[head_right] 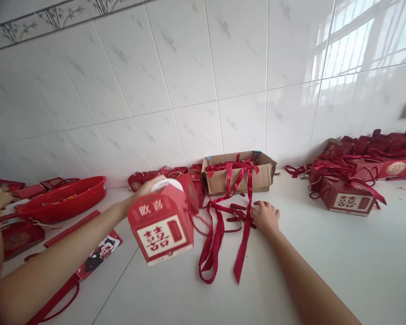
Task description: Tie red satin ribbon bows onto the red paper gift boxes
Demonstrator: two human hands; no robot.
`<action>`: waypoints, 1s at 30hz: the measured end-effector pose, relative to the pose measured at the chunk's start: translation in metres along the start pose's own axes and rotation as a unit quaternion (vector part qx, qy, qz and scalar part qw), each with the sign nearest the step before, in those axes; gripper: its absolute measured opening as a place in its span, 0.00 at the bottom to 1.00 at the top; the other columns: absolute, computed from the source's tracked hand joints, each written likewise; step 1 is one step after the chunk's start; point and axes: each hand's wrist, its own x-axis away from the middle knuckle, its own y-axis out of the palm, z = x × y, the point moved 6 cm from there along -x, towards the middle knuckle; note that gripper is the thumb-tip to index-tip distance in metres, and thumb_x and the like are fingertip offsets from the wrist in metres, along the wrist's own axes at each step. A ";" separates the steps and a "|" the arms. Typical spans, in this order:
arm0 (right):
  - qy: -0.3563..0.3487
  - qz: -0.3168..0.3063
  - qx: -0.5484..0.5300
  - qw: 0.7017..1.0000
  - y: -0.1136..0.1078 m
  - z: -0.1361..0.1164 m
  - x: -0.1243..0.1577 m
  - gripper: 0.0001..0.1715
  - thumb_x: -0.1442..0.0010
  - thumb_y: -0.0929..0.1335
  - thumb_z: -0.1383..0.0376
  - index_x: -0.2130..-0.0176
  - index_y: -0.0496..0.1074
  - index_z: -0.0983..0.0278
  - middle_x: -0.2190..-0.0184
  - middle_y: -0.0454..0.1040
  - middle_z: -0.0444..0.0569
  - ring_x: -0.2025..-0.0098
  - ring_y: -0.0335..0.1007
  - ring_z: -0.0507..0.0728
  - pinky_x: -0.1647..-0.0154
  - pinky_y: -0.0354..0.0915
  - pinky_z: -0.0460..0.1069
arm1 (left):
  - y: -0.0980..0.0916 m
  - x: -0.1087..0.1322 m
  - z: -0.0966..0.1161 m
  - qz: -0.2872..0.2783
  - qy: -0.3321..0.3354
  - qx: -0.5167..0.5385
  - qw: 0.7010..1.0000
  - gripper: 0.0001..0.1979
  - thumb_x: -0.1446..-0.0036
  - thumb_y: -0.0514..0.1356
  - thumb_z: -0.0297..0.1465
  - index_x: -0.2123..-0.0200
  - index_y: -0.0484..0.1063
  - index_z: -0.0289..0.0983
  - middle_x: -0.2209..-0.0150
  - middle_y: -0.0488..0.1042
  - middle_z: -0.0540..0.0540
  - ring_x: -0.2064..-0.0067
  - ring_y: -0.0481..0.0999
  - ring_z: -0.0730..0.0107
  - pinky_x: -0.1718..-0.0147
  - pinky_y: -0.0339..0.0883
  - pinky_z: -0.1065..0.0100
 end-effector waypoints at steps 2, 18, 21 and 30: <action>-0.002 0.002 -0.003 1.000 -0.001 0.000 0.000 0.22 0.41 0.58 0.59 0.51 0.70 0.62 0.48 0.67 0.55 0.44 0.59 0.64 0.42 0.45 0.61 | 0.022 0.010 -0.001 -0.067 0.044 -0.021 0.997 0.20 0.46 0.55 0.49 0.69 0.71 0.37 0.65 0.75 0.47 0.60 0.73 0.62 0.58 0.68 0.63; 0.006 0.020 -0.041 0.999 -0.005 -0.002 0.000 0.22 0.40 0.57 0.58 0.52 0.70 0.62 0.48 0.66 0.56 0.44 0.57 0.67 0.41 0.45 0.64 | 0.026 0.096 0.029 -0.096 -0.012 -0.271 0.958 0.34 0.49 0.58 0.47 0.40 0.59 0.46 0.48 0.67 0.38 0.50 0.71 0.48 0.60 0.69 0.57; -0.028 0.046 -0.060 0.997 -0.012 -0.015 0.007 0.22 0.39 0.57 0.59 0.51 0.68 0.63 0.46 0.63 0.56 0.43 0.55 0.66 0.41 0.48 0.61 | 0.033 0.105 0.033 -0.147 -0.006 -0.211 0.966 0.30 0.45 0.56 0.39 0.38 0.55 0.49 0.52 0.71 0.43 0.58 0.76 0.59 0.64 0.70 0.65; -0.391 -0.072 -0.157 0.904 -0.015 -0.118 0.095 0.13 0.37 0.58 0.63 0.62 0.71 0.60 0.62 0.73 0.50 0.59 0.69 0.58 0.56 0.64 0.51 | 0.032 0.124 0.082 -0.315 0.111 -0.113 0.936 0.26 0.46 0.60 0.32 0.44 0.63 0.55 0.54 0.75 0.50 0.52 0.72 0.61 0.53 0.65 0.64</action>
